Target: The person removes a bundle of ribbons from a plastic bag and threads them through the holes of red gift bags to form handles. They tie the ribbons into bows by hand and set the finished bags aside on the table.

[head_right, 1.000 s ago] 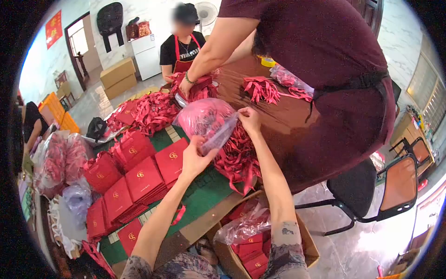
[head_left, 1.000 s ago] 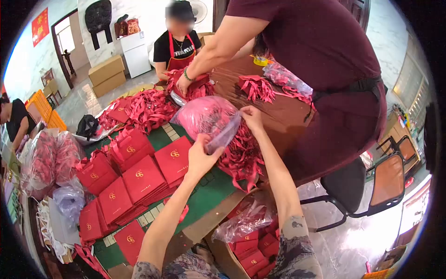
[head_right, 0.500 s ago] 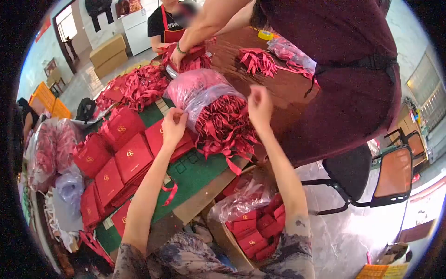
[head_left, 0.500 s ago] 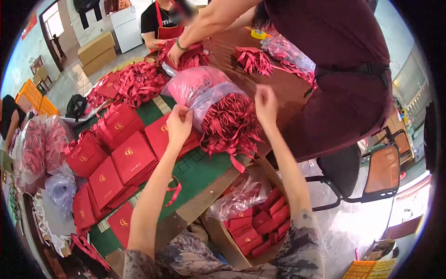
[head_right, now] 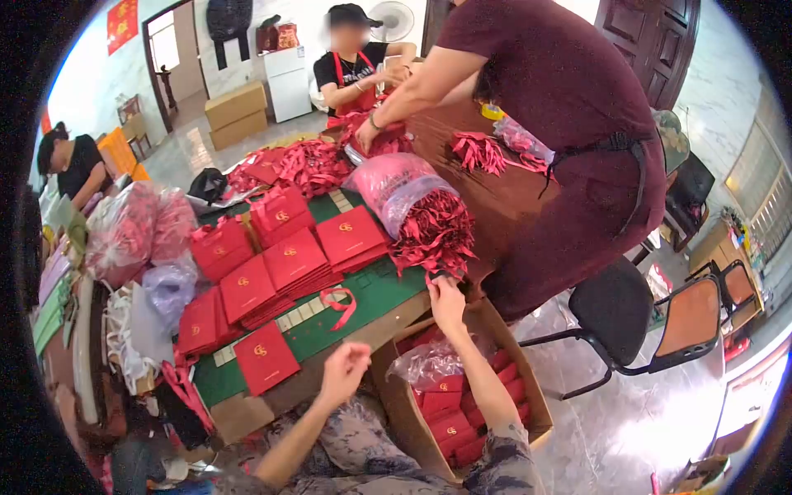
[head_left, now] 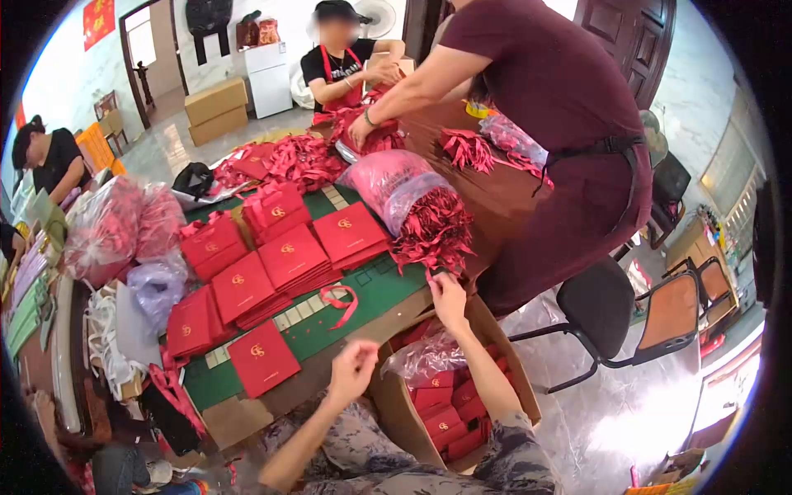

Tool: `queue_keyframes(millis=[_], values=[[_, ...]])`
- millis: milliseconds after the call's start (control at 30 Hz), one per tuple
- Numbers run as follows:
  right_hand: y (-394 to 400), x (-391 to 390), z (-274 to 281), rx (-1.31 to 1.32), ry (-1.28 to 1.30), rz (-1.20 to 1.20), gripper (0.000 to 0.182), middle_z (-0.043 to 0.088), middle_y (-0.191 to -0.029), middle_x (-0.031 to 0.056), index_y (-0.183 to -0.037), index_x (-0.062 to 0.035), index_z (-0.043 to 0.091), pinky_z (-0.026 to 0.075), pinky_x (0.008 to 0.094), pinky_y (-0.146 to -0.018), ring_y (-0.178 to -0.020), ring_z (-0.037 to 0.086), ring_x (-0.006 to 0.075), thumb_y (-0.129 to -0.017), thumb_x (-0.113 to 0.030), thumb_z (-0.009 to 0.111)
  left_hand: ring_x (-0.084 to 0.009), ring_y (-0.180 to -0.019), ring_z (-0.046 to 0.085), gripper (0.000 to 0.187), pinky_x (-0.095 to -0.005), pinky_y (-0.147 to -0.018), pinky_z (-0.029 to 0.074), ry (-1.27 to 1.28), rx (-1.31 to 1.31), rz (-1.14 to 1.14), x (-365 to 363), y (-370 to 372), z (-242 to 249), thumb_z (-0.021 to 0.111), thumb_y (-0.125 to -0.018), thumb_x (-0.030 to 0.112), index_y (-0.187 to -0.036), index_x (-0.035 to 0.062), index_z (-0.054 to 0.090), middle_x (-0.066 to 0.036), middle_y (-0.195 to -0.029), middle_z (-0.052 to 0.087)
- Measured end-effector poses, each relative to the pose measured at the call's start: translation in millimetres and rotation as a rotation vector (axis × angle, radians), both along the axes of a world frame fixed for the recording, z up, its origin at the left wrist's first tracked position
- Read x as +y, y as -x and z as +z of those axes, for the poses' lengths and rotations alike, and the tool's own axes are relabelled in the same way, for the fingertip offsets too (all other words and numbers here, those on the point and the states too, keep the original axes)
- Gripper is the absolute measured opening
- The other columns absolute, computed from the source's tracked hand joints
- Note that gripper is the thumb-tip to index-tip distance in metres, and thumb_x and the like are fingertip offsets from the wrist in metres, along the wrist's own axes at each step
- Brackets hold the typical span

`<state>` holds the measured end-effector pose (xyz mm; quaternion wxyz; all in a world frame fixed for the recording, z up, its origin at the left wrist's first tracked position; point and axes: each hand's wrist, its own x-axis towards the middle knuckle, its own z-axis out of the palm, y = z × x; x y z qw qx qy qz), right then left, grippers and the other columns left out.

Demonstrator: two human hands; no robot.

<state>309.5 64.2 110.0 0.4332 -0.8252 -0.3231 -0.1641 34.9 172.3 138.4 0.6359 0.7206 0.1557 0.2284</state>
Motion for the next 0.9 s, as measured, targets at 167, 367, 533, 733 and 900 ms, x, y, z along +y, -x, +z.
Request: queue_keyframes(millis=[167, 367, 533, 733, 900], values=[[-14.3, 47.9, 34.8, -0.006, -0.106, 0.058, 0.017, 0.062, -0.084, 0.0151, -0.101, -0.0032, 0.058, 0.051, 0.0416, -0.07, -0.076, 0.063, 0.0323, -0.088, -0.01, 0.066, -0.0098, -0.085, 0.062, 0.014, -0.0248, -0.074, 0.053, 0.256, 0.008, 0.029, -33.7, 82.7, -39.0, 0.057, -0.097, 0.004, -0.109, -0.0024, 0.06, -0.006, -0.095, 0.064], [-18.5, 93.0, 26.1, 0.097, -0.125, 0.219, 0.027, 0.058, -0.102, 0.0188, -0.109, -0.002, 0.054, 0.052, 0.0431, -0.077, -0.087, 0.063, 0.0359, -0.086, -0.008, 0.067, -0.011, -0.08, 0.066, 0.016, -0.0239, -0.072, 0.053, 0.223, 0.048, 0.18, -34.3, 124.3, -55.2, 0.059, -0.095, 0.004, -0.108, -0.003, 0.063, -0.006, -0.091, 0.068], [50.1, 63.9, 30.8, -0.131, -0.086, 0.07, 0.033, 0.049, -0.111, 0.0208, -0.12, -0.0032, 0.053, 0.048, 0.0431, -0.084, -0.1, 0.055, 0.0381, -0.087, -0.002, 0.061, -0.0119, -0.079, 0.065, 0.011, -0.0252, -0.072, 0.054, 0.271, 0.061, 0.287, -30.1, 138.9, -64.3, 0.059, -0.095, 0.002, -0.105, -0.0022, 0.061, -0.007, -0.092, 0.067], [214.7, -60.7, -51.9, 0.301, 0.184, 0.267, 0.017, 0.058, -0.084, 0.0149, -0.102, -0.0036, 0.061, 0.049, 0.0394, -0.069, -0.078, 0.059, 0.0307, -0.086, 0.001, 0.062, -0.01, -0.077, 0.06, 0.007, -0.0249, -0.071, 0.051, 0.256, 0.149, 0.719, -13.0, 220.5, -63.4, 0.058, -0.096, 0.001, -0.102, -0.0003, 0.061, -0.002, -0.086, 0.061], [311.8, -196.8, -210.1, 1.234, 0.485, 0.096, 0.034, 0.067, -0.107, 0.015, -0.12, 0.0023, 0.061, 0.05, 0.0373, -0.085, -0.097, 0.064, 0.0278, -0.093, -0.018, 0.062, -0.0137, -0.085, 0.059, 0.014, -0.0271, -0.078, 0.049, 0.333, 0.253, 1.012, -12.4, 339.8, -163.8, 0.054, -0.091, -0.001, -0.104, 0.0007, 0.06, -0.003, -0.091, 0.061]])
